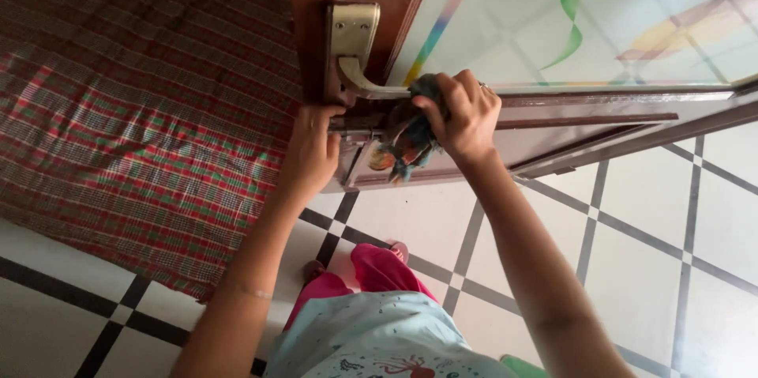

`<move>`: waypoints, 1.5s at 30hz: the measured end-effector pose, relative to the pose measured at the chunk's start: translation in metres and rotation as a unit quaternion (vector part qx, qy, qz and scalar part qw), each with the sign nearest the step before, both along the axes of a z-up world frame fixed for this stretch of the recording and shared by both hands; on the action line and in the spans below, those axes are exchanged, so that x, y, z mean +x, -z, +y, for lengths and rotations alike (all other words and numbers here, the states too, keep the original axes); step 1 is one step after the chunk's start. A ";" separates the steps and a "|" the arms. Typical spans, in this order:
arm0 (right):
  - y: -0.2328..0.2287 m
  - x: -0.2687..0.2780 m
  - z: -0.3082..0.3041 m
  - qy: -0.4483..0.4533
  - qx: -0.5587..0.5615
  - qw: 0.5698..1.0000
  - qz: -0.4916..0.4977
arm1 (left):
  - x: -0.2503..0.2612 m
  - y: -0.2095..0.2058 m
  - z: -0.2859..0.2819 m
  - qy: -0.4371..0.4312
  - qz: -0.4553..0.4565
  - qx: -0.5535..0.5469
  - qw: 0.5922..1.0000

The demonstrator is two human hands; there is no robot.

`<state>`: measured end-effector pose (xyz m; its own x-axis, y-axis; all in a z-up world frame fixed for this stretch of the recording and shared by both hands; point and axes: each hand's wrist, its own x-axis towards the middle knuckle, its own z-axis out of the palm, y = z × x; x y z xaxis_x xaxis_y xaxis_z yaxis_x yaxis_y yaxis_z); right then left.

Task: The person wipes a glass-paneled door with a patterned cloth. They clean the upper frame, the glass surface, and the lower frame and handle area, moving methodically from top to bottom.

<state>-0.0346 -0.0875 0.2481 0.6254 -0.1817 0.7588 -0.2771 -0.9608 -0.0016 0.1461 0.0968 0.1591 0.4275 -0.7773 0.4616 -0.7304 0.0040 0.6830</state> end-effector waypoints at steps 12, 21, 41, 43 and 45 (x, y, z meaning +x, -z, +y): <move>0.196 0.090 0.047 0.062 0.274 0.943 -0.181 | 0.023 0.038 -0.014 -0.037 -0.067 0.054 0.996; 0.169 0.036 0.035 -0.078 -0.046 0.989 0.117 | 0.010 0.014 -0.007 -0.032 -0.096 0.036 0.994; 0.175 0.036 0.033 0.016 0.103 0.992 0.075 | 0.011 0.036 -0.015 -0.052 -0.148 0.080 0.984; 0.168 0.045 0.035 0.008 0.067 0.993 0.100 | 0.013 0.033 -0.013 -0.051 -0.138 0.084 0.986; 0.163 0.044 0.027 -0.027 0.041 0.990 0.136 | 0.016 0.032 -0.011 -0.035 -0.155 0.068 0.985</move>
<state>0.0094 -0.0601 0.0855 0.8146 -0.1968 0.5456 -0.2268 -0.9738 -0.0126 0.1622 0.0862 0.1266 0.3376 -0.8147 0.4714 -0.8991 -0.1308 0.4178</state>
